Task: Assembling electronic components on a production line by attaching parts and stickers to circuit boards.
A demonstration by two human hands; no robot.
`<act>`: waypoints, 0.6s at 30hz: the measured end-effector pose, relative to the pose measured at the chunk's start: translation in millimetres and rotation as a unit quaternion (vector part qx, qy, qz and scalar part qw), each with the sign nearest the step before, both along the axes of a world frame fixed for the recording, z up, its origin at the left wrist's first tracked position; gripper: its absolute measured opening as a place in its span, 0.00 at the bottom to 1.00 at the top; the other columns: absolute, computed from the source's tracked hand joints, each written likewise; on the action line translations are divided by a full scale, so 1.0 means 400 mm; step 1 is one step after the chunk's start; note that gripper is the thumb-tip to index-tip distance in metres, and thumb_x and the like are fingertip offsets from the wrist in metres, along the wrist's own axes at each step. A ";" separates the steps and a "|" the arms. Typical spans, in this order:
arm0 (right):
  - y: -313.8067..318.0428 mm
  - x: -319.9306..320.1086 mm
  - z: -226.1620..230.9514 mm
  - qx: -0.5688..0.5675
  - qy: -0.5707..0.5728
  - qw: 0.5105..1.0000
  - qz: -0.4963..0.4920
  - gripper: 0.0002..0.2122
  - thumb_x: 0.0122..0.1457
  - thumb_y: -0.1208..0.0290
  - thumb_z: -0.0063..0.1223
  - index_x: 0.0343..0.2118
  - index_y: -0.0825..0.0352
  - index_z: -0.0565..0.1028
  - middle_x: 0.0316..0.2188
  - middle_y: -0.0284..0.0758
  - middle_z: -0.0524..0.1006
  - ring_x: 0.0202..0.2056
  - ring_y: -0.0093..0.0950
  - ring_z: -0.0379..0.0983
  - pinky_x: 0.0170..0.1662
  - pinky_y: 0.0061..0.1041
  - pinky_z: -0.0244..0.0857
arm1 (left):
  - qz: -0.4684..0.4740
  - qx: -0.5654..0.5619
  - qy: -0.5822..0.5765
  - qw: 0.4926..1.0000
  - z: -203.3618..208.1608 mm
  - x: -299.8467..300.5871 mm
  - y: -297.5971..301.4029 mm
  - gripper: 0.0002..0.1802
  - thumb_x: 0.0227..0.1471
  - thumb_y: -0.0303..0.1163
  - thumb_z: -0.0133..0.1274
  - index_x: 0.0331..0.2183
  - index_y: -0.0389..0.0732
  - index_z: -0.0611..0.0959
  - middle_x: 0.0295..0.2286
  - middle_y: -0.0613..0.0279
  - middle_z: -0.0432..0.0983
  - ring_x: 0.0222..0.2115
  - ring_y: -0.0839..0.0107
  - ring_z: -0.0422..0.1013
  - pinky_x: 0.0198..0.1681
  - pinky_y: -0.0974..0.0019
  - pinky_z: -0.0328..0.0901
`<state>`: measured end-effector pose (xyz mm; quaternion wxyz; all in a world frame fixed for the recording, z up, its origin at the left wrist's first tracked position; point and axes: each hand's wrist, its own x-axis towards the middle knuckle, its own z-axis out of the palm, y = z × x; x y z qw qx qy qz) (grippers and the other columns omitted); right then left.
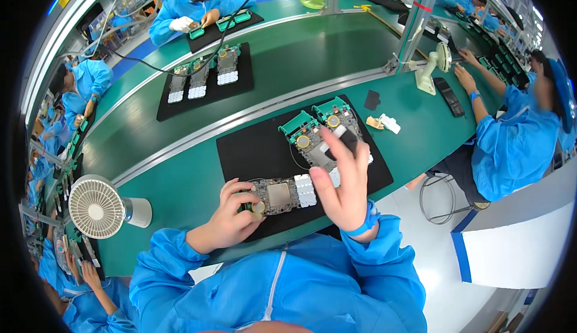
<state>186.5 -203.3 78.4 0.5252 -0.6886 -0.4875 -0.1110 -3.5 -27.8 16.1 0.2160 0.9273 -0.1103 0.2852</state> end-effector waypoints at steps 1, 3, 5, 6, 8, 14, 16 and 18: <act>-0.004 -0.003 0.013 -0.024 -0.011 1.000 0.005 0.24 0.55 0.72 0.57 0.56 0.67 0.69 0.43 0.44 0.65 0.43 0.39 0.65 0.49 0.32 0.61 | 0.001 -0.002 0.004 1.000 0.000 0.002 0.003 0.17 0.35 0.24 0.68 0.28 0.45 0.77 0.42 0.58 0.69 0.49 0.49 0.64 0.53 0.37 0.57; 0.002 -0.014 0.004 -0.089 -0.067 0.989 0.098 0.23 0.54 0.68 0.59 0.54 0.64 0.71 0.44 0.44 0.68 0.44 0.41 0.65 0.49 0.35 0.61 | -0.002 -0.003 -0.001 1.000 0.004 0.004 0.003 0.17 0.36 0.25 0.66 0.28 0.45 0.75 0.42 0.58 0.69 0.49 0.49 0.64 0.53 0.38 0.57; 0.011 -0.034 -0.037 -0.128 -0.065 0.972 0.188 0.20 0.51 0.64 0.63 0.48 0.62 0.75 0.42 0.41 0.70 0.44 0.41 0.65 0.47 0.38 0.62 | -0.002 -0.004 -0.002 1.000 0.008 0.007 -0.001 0.17 0.38 0.25 0.65 0.29 0.44 0.73 0.41 0.58 0.69 0.49 0.49 0.64 0.52 0.39 0.58; 0.018 -0.042 -0.065 -0.107 -0.069 0.969 0.211 0.19 0.47 0.67 0.66 0.45 0.60 0.77 0.39 0.39 0.70 0.40 0.40 0.66 0.45 0.36 0.62 | -0.004 -0.001 -0.005 1.000 0.009 0.010 -0.001 0.17 0.38 0.25 0.65 0.29 0.44 0.73 0.41 0.58 0.69 0.49 0.49 0.64 0.52 0.39 0.58; 0.017 -0.062 -0.113 -0.104 -0.069 0.962 0.241 0.17 0.47 0.68 0.66 0.42 0.60 0.79 0.36 0.38 0.70 0.38 0.39 0.66 0.41 0.35 0.62 | 0.002 -0.002 -0.005 1.000 0.009 0.006 -0.006 0.16 0.38 0.25 0.65 0.31 0.44 0.75 0.41 0.59 0.69 0.49 0.50 0.65 0.52 0.40 0.58; 0.023 -0.102 -0.184 -0.088 -0.056 0.977 0.187 0.10 0.49 0.67 0.64 0.35 0.58 0.77 0.32 0.34 0.69 0.36 0.37 0.65 0.41 0.35 0.60 | 0.005 -0.004 0.000 1.000 0.005 0.002 -0.011 0.16 0.38 0.25 0.65 0.32 0.45 0.78 0.42 0.58 0.70 0.49 0.50 0.65 0.52 0.40 0.58; 0.030 -0.098 -0.174 -0.065 -0.059 0.978 0.191 0.12 0.47 0.67 0.65 0.35 0.58 0.78 0.33 0.34 0.70 0.37 0.37 0.65 0.40 0.34 0.60 | -0.001 -0.004 -0.003 1.000 0.000 0.001 -0.011 0.16 0.37 0.24 0.66 0.31 0.45 0.78 0.42 0.58 0.70 0.49 0.50 0.65 0.52 0.40 0.58; 0.033 -0.095 -0.180 -0.052 -0.067 0.976 0.201 0.13 0.46 0.68 0.66 0.36 0.58 0.78 0.33 0.34 0.70 0.37 0.36 0.65 0.41 0.34 0.59 | 0.020 -0.001 0.004 1.000 0.000 -0.001 -0.011 0.16 0.35 0.24 0.66 0.30 0.45 0.77 0.42 0.58 0.70 0.49 0.50 0.65 0.52 0.40 0.58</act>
